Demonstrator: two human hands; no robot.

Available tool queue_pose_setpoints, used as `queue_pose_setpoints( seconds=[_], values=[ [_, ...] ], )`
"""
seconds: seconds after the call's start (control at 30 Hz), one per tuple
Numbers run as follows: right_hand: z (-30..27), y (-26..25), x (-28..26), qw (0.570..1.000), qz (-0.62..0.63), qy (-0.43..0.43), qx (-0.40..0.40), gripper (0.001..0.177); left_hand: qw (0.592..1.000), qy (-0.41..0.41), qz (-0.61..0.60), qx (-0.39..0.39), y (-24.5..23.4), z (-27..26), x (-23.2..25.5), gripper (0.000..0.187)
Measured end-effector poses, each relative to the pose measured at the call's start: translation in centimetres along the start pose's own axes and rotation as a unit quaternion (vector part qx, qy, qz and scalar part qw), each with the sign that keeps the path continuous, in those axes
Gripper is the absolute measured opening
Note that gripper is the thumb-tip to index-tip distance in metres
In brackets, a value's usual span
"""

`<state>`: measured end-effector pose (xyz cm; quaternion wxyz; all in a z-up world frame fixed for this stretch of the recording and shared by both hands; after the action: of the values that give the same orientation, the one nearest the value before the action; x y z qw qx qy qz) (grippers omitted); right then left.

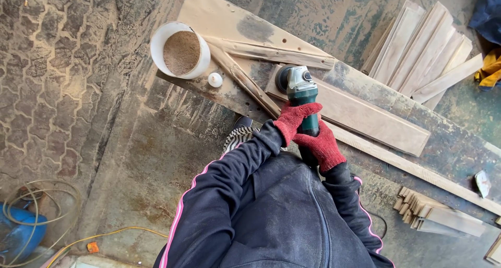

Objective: The person is sanding pieces of wood using a small piece of sandpaper and an electric angle grinder with a sanding disc.

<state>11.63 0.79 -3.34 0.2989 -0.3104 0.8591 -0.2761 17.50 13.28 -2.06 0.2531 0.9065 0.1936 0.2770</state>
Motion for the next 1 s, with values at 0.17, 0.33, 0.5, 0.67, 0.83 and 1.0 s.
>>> queue_pose_setpoints(
  seconds=[0.17, 0.33, 0.5, 0.67, 0.83, 1.0],
  values=[
    [0.3, -0.8, 3.1, 1.000, 0.015, 0.008, 0.024, 0.071, 0.998, -0.010, 0.051, -0.039, 1.8, -0.8, 0.4, 0.055],
    [-1.0, -1.6, 4.8, 0.998, 0.038, 0.027, 0.038, 0.069, 0.999, -0.030, -0.009, 0.036, 1.1, 9.0, -10.8, 0.073],
    [-0.9, -2.5, 8.2, 0.995, 0.063, 0.040, 0.059, 0.066, 0.999, -0.044, -0.016, 0.021, 3.3, 9.1, -12.5, 0.078],
    [-0.7, -3.2, 11.8, 0.984, 0.145, 0.064, 0.080, 0.057, 0.996, -0.057, -0.070, -0.017, 4.4, 10.6, -15.7, 0.074],
    [-1.8, -4.1, 12.8, 0.966, 0.224, 0.078, 0.107, 0.055, 0.997, -0.061, -0.027, -0.038, 7.3, 10.6, -17.0, 0.075],
    [-2.5, -4.3, 13.6, 0.974, 0.166, 0.099, 0.116, 0.060, 0.996, -0.065, -0.007, -0.059, 8.7, 11.8, -18.6, 0.074]
  ],
)
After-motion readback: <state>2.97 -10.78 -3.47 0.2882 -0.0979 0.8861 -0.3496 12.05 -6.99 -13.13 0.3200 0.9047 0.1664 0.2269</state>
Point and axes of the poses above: each hand's wrist, its own z-axis towards the middle knuckle, its own y-axis out of the palm, x = y × z, the point moved 1 cm from there along z, towards the middle knuckle, and after that the axes turned 11 degrees about -z, right-handed, at the moved point
